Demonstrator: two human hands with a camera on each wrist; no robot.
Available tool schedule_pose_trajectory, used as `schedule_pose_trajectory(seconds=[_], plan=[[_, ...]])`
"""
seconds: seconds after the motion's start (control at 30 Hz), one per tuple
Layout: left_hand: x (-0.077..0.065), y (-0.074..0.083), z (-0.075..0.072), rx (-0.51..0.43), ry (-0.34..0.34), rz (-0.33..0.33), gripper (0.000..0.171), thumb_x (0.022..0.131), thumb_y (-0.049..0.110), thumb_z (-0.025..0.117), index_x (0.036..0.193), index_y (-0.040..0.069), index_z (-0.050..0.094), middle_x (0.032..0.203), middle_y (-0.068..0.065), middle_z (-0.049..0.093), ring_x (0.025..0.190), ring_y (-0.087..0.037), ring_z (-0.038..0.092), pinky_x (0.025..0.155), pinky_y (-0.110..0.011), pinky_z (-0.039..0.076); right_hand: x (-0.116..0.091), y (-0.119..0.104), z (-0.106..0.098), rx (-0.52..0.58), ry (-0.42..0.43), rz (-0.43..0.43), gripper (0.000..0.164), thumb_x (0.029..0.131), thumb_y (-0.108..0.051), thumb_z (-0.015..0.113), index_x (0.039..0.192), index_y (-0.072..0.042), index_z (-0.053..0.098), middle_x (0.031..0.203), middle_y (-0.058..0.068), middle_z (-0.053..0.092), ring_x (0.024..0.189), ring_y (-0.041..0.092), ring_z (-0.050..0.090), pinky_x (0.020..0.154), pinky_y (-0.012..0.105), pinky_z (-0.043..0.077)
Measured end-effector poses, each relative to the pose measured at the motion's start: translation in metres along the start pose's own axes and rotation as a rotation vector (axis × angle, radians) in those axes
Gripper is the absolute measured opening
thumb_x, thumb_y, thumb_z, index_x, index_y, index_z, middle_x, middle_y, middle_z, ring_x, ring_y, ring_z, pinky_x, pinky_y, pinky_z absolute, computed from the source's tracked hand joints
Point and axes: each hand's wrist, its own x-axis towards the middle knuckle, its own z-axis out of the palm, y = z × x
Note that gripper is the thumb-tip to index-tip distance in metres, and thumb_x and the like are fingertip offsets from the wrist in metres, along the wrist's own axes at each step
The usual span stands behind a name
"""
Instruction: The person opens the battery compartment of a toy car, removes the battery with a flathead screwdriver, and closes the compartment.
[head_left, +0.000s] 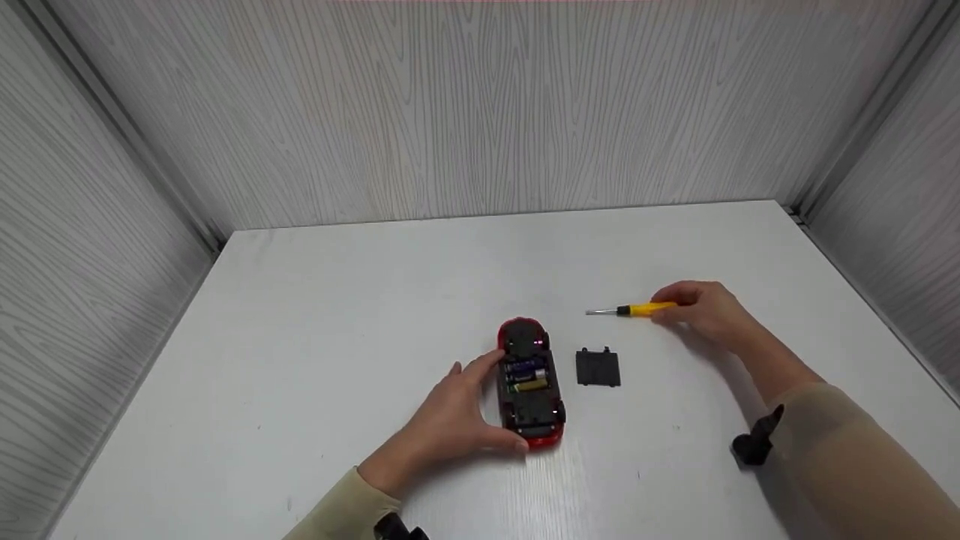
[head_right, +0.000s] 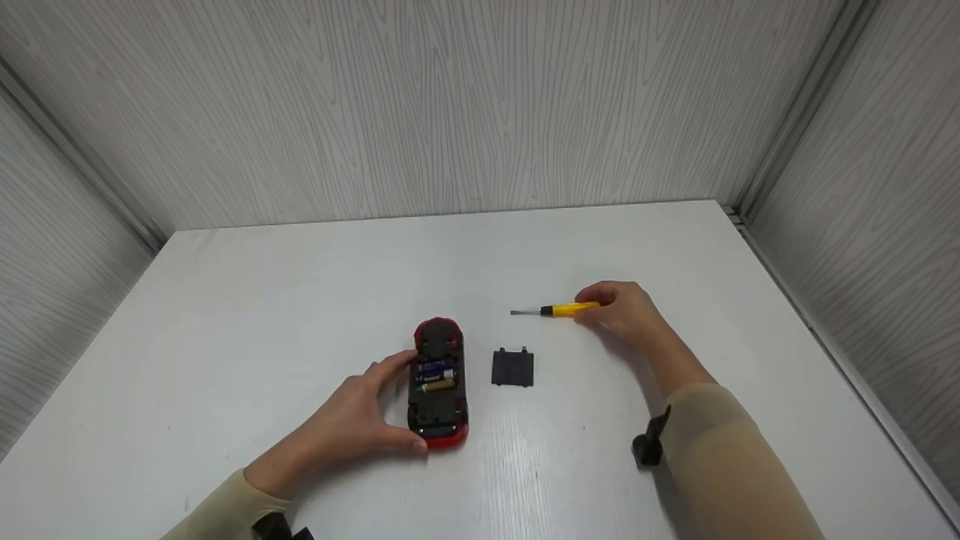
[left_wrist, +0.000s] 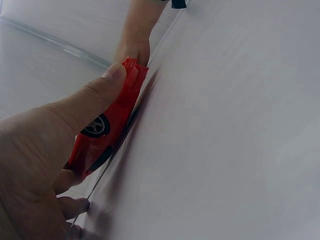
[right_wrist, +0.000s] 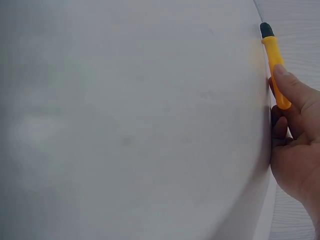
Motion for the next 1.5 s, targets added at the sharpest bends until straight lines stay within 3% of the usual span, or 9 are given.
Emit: schedule_pose_trajectory(seconds=[0.13,0.37,0.67,0.93,1.2,1.37,1.5], plan=[[0.0,0.0,0.0,0.001,-0.002,0.003,0.132,0.06,0.064,0.098,0.165,0.015,0.036,0.166,-0.004,0.043,0.152,-0.025,0.04,0.129,-0.051,0.015,-0.001,0.001,0.001,0.006,-0.002,-0.001,0.039,0.097,-0.028,0.081,0.131,-0.013,0.073,0.135,0.011,0.067,0.121,0.029,0.054,0.098,0.033,0.047],[0.0,-0.001,0.001,0.005,0.001,0.017,0.13,0.062,0.064,0.098,0.165,0.014,0.037,0.165,-0.002,0.045,0.15,-0.022,0.043,0.13,-0.049,0.015,-0.002,0.003,0.0,0.021,0.002,-0.036,0.04,0.096,-0.026,0.081,0.132,-0.012,0.073,0.132,0.011,0.068,0.115,0.026,0.056,0.087,0.026,0.051],[0.003,0.0,0.002,0.01,-0.002,0.026,0.13,0.062,0.065,0.097,0.165,0.013,0.036,0.165,-0.003,0.045,0.151,-0.022,0.042,0.13,-0.05,0.016,-0.005,0.004,-0.002,0.021,-0.009,-0.024,0.045,0.096,-0.03,0.081,0.137,-0.014,0.069,0.135,0.009,0.068,0.118,0.027,0.057,0.088,0.027,0.052],[0.003,0.002,0.001,-0.001,-0.007,-0.016,0.13,0.061,0.063,0.099,0.166,0.02,0.035,0.166,0.0,0.043,0.154,-0.036,0.035,0.128,-0.055,0.018,-0.005,0.003,-0.003,0.016,-0.006,-0.022,0.046,0.097,-0.029,0.08,0.139,-0.013,0.068,0.136,0.009,0.068,0.121,0.028,0.057,0.09,0.025,0.052],[0.004,0.003,0.001,-0.011,-0.014,-0.021,0.131,0.061,0.061,0.099,0.167,0.02,0.034,0.167,0.0,0.042,0.156,-0.033,0.033,0.129,-0.054,0.017,-0.011,0.0,-0.006,0.037,0.006,-0.054,0.044,0.098,-0.026,0.08,0.138,-0.011,0.069,0.137,0.01,0.069,0.123,0.027,0.059,0.091,0.019,0.049],[0.005,0.003,0.002,-0.008,-0.016,-0.005,0.132,0.062,0.062,0.099,0.167,0.017,0.033,0.167,-0.001,0.042,0.155,-0.028,0.035,0.129,-0.052,0.016,-0.015,-0.003,-0.007,0.031,0.02,-0.081,0.046,0.098,-0.026,0.079,0.14,-0.01,0.068,0.14,0.01,0.068,0.129,0.028,0.059,0.1,0.028,0.046],[0.005,0.002,0.002,-0.013,-0.024,-0.027,0.132,0.061,0.062,0.099,0.168,0.021,0.032,0.168,0.002,0.04,0.156,-0.033,0.031,0.128,-0.054,0.018,-0.018,-0.007,-0.007,0.012,0.041,-0.06,0.048,0.099,-0.035,0.078,0.14,-0.013,0.068,0.144,0.009,0.065,0.134,0.03,0.054,0.106,0.041,0.044]])
